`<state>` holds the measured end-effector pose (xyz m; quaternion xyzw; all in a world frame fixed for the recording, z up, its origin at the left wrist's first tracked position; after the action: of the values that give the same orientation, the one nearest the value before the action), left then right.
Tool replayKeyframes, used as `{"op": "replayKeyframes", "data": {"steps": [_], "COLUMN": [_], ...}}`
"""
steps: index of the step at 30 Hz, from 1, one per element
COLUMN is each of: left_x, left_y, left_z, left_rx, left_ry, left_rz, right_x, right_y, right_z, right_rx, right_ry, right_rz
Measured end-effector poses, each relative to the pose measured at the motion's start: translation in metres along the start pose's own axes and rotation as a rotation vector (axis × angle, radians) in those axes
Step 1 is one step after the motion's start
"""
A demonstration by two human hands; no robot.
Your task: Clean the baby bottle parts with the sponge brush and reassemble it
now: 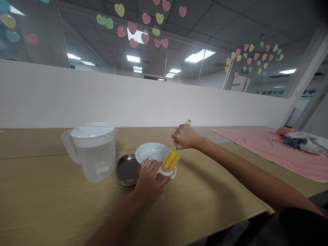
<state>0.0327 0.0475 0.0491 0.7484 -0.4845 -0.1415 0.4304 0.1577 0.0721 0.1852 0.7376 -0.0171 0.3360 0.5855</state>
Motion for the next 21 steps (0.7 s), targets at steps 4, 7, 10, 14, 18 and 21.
{"op": "replayKeyframes", "data": {"steps": [4,7,10,14,18,21], "left_x": [0.001,0.002,0.003,0.003,0.003,0.003], "left_y": [0.000,0.002,0.004,0.004,0.004,0.003], "left_z": [0.000,0.000,0.000,0.000,-0.001,-0.001], "left_rx": [-0.017,-0.027,-0.017,0.002,-0.005,-0.023], "left_ry": [-0.002,-0.008,-0.016,-0.022,-0.015,-0.009], "left_rz": [-0.006,-0.012,-0.016,0.002,0.016,0.030], "right_x": [-0.016,-0.036,-0.060,-0.084,-0.072,-0.049], "right_y": [0.002,-0.008,-0.019,-0.021,0.009,0.013], "right_z": [-0.013,-0.017,-0.016,-0.008,0.018,0.043], "right_rx": [-0.118,-0.134,-0.155,-0.120,0.416,0.805], "right_ry": [-0.023,-0.038,-0.033,0.157,0.159,-0.093], "right_rz": [-0.046,-0.127,-0.160,0.019,-0.002,-0.279]}}
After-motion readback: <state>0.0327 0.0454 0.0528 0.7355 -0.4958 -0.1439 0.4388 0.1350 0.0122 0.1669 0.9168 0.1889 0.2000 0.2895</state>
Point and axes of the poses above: each hand's wrist, its own z-axis away from the middle knuckle, its own y-axis out of the back of the hand, x = y × z, the point moved 6 cm from there along -z, towards the middle knuckle, and after that the axes turned 14 degrees about -x, right-handed, at the moved point
